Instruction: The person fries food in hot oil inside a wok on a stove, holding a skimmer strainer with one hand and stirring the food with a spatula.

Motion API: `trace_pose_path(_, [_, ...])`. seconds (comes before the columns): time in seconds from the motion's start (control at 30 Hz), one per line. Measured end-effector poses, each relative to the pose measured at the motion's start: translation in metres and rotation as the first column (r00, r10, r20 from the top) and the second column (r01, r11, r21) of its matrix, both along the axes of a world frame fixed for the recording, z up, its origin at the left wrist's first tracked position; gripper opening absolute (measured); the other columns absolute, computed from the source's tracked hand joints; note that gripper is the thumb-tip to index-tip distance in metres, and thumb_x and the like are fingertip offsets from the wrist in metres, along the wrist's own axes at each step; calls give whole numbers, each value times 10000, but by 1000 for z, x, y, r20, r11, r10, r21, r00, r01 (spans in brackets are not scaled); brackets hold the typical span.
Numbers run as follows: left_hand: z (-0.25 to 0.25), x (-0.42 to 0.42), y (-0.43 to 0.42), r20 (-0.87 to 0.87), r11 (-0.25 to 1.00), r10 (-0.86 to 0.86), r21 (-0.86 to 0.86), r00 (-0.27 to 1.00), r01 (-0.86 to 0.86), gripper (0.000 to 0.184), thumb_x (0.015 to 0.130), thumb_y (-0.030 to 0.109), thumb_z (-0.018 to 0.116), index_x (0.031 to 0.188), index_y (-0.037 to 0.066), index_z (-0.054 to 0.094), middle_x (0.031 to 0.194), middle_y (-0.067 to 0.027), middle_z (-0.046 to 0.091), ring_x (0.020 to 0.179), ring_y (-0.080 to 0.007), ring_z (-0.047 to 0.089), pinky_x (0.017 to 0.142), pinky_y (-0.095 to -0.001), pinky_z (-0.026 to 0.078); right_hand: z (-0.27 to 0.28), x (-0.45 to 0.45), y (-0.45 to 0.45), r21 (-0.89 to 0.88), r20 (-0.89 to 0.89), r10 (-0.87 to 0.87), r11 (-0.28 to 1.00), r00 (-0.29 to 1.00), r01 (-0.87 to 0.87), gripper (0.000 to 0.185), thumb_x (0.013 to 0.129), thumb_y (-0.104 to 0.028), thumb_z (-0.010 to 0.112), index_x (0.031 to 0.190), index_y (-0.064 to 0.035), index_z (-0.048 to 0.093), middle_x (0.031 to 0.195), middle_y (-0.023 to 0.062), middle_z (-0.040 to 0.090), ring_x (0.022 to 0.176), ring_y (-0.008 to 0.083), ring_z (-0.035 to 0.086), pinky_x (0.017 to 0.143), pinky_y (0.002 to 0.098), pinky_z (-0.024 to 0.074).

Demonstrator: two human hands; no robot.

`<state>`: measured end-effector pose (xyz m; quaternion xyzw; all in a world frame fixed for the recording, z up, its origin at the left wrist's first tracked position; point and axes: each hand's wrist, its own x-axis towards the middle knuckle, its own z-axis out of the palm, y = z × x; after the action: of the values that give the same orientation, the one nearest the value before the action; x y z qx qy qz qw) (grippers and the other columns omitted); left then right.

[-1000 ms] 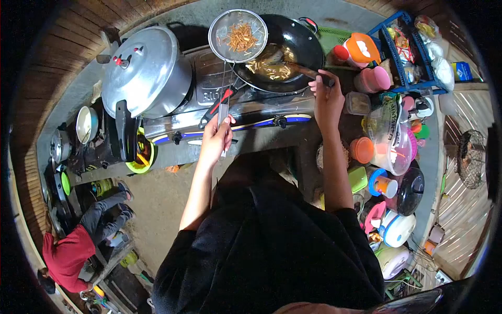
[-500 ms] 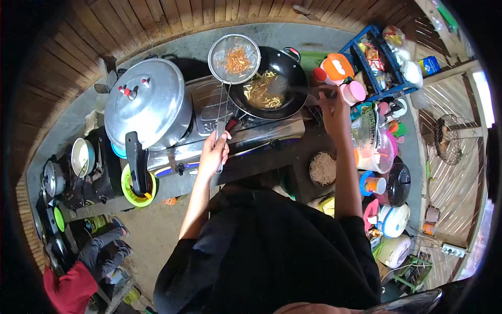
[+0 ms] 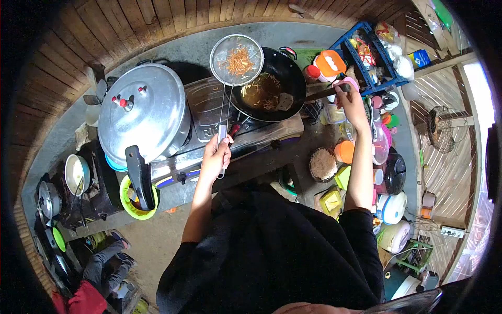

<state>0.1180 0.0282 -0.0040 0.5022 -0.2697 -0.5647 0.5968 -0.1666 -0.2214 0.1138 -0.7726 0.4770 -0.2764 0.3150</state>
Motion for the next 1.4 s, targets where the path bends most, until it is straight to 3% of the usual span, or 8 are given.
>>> trace_pose_path(0.13, [-4, 5, -2, -25, 1000, -24, -11, 999, 24, 193, 969, 224, 423, 933, 42, 479, 505, 33, 348, 390, -47, 337, 356, -201, 284, -37, -14, 7, 130, 232, -60, 991, 971, 31, 212, 924, -209, 537, 1033, -27, 546, 605, 8, 585, 493, 78, 505, 450, 221, 352])
trace_pose_path(0.33, [-2, 9, -5, -22, 999, -37, -2, 999, 37, 175, 970, 208, 417, 937, 48, 481, 508, 37, 350, 390, -42, 334, 349, -200, 276, -81, 26, 45, 270, 547, -218, 960, 808, 76, 225, 931, -187, 523, 1076, -15, 530, 710, 85, 624, 588, 109, 583, 533, 232, 459])
trace_pose_path(0.43, [1, 10, -6, -3, 999, -36, -1, 999, 36, 169, 970, 201, 415, 937, 50, 482, 509, 38, 350, 389, -41, 331, 346, -200, 272, -59, 48, 65, -17, 381, -52, 998, 923, 63, 214, 930, -165, 521, 1098, -33, 529, 746, 96, 634, 609, 119, 604, 540, 247, 463])
trace_pose_path(0.47, [2, 10, -7, 9, 999, -37, 1, 999, 37, 167, 970, 198, 413, 936, 50, 483, 510, 38, 350, 389, -41, 329, 345, -200, 271, -44, 49, 72, -24, 199, -64, 997, 978, 70, 223, 912, -138, 538, 1115, -45, 523, 792, 121, 635, 648, 167, 631, 573, 262, 474])
trace_pose_path(0.6, [5, 10, -7, 2, 999, -52, 1, 999, 52, 160, 970, 191, 412, 936, 51, 483, 508, 37, 349, 388, -44, 327, 344, -200, 267, 5, 58, 82, -267, 48, 29, 964, 998, -15, 254, 869, -72, 565, 1114, -32, 512, 918, 184, 619, 714, 276, 639, 615, 312, 502])
trace_pose_path(0.93, [5, 10, -3, -12, 999, -25, -26, 1000, 25, 144, 967, 169, 417, 933, 43, 478, 499, 31, 346, 376, -52, 326, 338, -204, 270, -44, 10, 43, -189, -60, -155, 972, 986, 141, 219, 900, -96, 534, 1108, -29, 511, 949, 164, 641, 758, 215, 637, 630, 304, 521])
trace_pose_path(1.13, [7, 8, 4, 3, 1000, 2, -23, 1000, -2, 152, 966, 176, 422, 931, 38, 476, 498, 28, 352, 373, -51, 326, 336, -203, 278, -87, 20, 11, 109, 453, -123, 991, 883, 82, 229, 930, -140, 507, 1136, -41, 502, 884, 96, 632, 782, 137, 618, 670, 271, 528])
trace_pose_path(1.4, [8, -6, 7, 31, 997, 71, -11, 997, -71, 163, 963, 192, 430, 935, 39, 480, 505, 20, 359, 370, -57, 329, 337, -211, 285, -66, 14, 11, 93, 490, 23, 993, 872, -78, 237, 931, -152, 509, 1143, -45, 502, 868, 85, 634, 767, 120, 617, 682, 250, 512])
